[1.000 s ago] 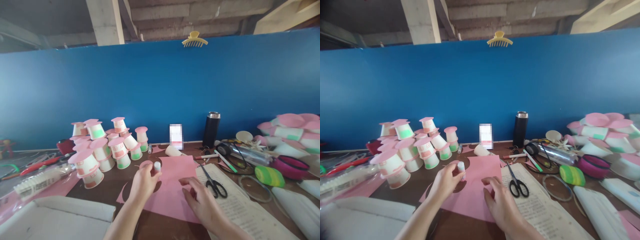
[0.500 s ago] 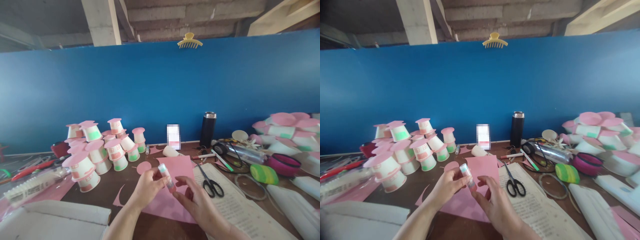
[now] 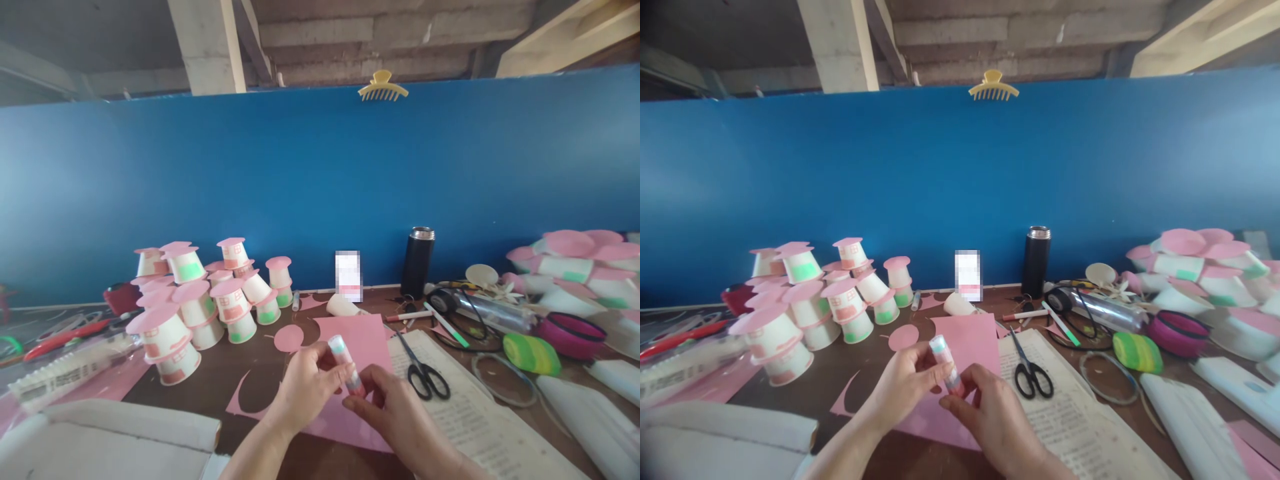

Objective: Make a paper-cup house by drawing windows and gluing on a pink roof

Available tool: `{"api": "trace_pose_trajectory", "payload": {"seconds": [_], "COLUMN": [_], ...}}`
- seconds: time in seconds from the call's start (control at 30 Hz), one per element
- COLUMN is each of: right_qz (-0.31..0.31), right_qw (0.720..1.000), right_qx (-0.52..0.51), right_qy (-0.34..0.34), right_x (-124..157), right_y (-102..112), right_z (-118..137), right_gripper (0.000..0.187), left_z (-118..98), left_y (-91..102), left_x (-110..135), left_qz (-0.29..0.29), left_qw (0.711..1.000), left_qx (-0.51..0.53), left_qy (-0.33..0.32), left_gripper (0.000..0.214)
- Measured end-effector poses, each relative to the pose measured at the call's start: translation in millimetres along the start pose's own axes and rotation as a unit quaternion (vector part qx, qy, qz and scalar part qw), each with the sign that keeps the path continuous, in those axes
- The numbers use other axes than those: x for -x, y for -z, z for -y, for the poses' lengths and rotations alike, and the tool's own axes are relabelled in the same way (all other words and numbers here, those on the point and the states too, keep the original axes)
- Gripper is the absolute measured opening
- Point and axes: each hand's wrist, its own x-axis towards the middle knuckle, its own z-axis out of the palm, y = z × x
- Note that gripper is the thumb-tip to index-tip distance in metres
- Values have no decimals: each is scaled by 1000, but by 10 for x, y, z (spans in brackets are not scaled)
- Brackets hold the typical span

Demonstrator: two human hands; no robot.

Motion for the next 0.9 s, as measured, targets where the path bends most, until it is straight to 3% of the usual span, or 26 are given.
{"api": "trace_pose_trajectory", "payload": {"seconds": [0.5,0.9], "right_qz": [28,60], "right_qw": [999,996], "right_qx": [7,21], "right_qy": [23,68], "right_x": [34,61], "right_y": [7,11], "right_z": [-18,0], "right_gripper": [23,27], "left_z": [-48,-24], "left_y": [22,10], "left_x": [16,28], "left_qz": [15,-1], "left_qw": [999,998], "left_qx": [-29,-53], "left_qy": [-23,-34], "left_gripper": [16,22]}}
